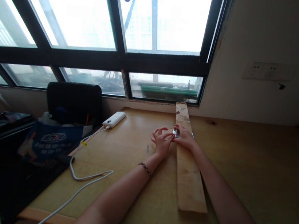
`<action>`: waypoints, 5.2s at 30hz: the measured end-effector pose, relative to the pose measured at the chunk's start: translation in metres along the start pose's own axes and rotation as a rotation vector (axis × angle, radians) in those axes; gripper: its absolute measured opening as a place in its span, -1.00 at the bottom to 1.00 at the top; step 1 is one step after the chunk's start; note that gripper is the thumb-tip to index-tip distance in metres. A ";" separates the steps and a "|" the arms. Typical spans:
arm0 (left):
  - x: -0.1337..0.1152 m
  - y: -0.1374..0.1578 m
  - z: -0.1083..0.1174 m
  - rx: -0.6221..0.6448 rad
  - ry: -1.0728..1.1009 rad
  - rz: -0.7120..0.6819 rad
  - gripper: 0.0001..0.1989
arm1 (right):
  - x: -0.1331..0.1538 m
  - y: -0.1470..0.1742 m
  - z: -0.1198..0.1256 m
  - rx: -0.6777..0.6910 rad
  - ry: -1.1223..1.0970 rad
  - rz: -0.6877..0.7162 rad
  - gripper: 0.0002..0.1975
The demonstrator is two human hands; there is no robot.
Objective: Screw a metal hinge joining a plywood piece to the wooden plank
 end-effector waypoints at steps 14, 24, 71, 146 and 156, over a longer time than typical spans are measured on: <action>0.000 0.001 -0.001 0.010 0.074 0.030 -0.92 | 0.004 0.000 0.001 0.004 0.047 0.017 -0.42; 0.001 0.000 0.000 0.003 0.080 0.038 -0.92 | 0.003 0.000 0.000 0.002 0.046 0.016 -0.42; 0.100 -0.017 -0.015 -0.221 0.572 0.468 -0.90 | 0.011 0.002 0.005 -0.003 0.138 0.040 -0.34; 0.040 0.006 0.064 0.196 -0.747 0.073 -0.75 | -0.015 0.147 0.085 -0.428 0.087 -0.285 -0.70; 0.053 -0.016 0.052 0.148 -0.805 0.016 -0.84 | -0.001 0.144 0.085 -0.411 0.093 -0.242 -0.72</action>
Point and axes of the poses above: each hand's wrist, its own y-axis away from the middle knuckle, its own z-axis out of the back of the hand, x = y × z, the point moved 8 cm from there along -y, towards the middle knuckle, and after that the axes turned 11 degrees about y, right-handed, at the moved point
